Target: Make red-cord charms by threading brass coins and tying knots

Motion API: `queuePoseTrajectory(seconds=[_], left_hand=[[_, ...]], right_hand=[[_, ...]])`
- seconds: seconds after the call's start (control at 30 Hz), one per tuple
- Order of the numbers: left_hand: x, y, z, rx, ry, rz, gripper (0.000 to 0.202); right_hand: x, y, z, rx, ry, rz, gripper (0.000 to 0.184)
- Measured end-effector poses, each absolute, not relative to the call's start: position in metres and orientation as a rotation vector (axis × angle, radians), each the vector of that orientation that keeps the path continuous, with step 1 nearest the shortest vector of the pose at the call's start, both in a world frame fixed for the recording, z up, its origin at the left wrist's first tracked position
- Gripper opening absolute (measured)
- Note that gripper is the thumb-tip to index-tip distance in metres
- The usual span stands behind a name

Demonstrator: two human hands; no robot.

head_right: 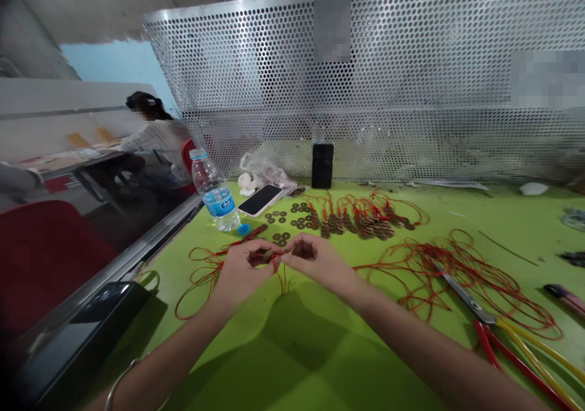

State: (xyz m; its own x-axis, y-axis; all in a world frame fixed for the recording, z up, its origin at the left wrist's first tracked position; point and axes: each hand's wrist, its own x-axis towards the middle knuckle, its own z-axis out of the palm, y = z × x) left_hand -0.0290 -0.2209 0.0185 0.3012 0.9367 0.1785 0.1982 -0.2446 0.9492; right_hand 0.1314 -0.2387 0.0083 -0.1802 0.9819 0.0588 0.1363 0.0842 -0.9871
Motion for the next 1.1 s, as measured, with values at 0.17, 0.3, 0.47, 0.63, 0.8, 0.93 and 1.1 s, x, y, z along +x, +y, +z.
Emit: queuePoseTrajectory(seconds=[0.17,0.3,0.47,0.63,0.8,0.93,1.1], left_hand=[[-0.0293,-0.2202,0.0202,1.652,1.061,0.992,0.011],[-0.0291,-0.2197,0.0185,1.685,1.067,0.994,0.014],[-0.0289,-0.2189,0.0158,1.695,1.059,0.986,0.015],[-0.0287,-0.2159,0.0114,1.652,1.048,0.964,0.014],[-0.0291,-0.2148,0.0137,1.639,1.051,0.910,0.012],[-0.0288,-0.2165,0.0179,1.648,1.039,0.852,0.014],[-0.0292,-0.2169,0.0159,1.578,0.982,0.852,0.018]], right_hand=[[0.1306,-0.2398,0.0017,-1.223,-1.609,1.175,0.042],[0.1317,-0.2413,0.0050,-1.314,-1.711,1.070,0.036],[0.1352,-0.2412,0.0091,-1.361,-1.851,0.844,0.023],[0.1369,-0.2395,0.0045,-1.368,-1.881,0.777,0.016],[0.1386,-0.2379,0.0019,-1.334,-1.873,0.768,0.013],[0.1399,-0.2365,0.0029,-1.330,-1.847,0.779,0.013],[0.1395,-0.2378,0.0068,-1.387,-1.876,0.642,0.011]])
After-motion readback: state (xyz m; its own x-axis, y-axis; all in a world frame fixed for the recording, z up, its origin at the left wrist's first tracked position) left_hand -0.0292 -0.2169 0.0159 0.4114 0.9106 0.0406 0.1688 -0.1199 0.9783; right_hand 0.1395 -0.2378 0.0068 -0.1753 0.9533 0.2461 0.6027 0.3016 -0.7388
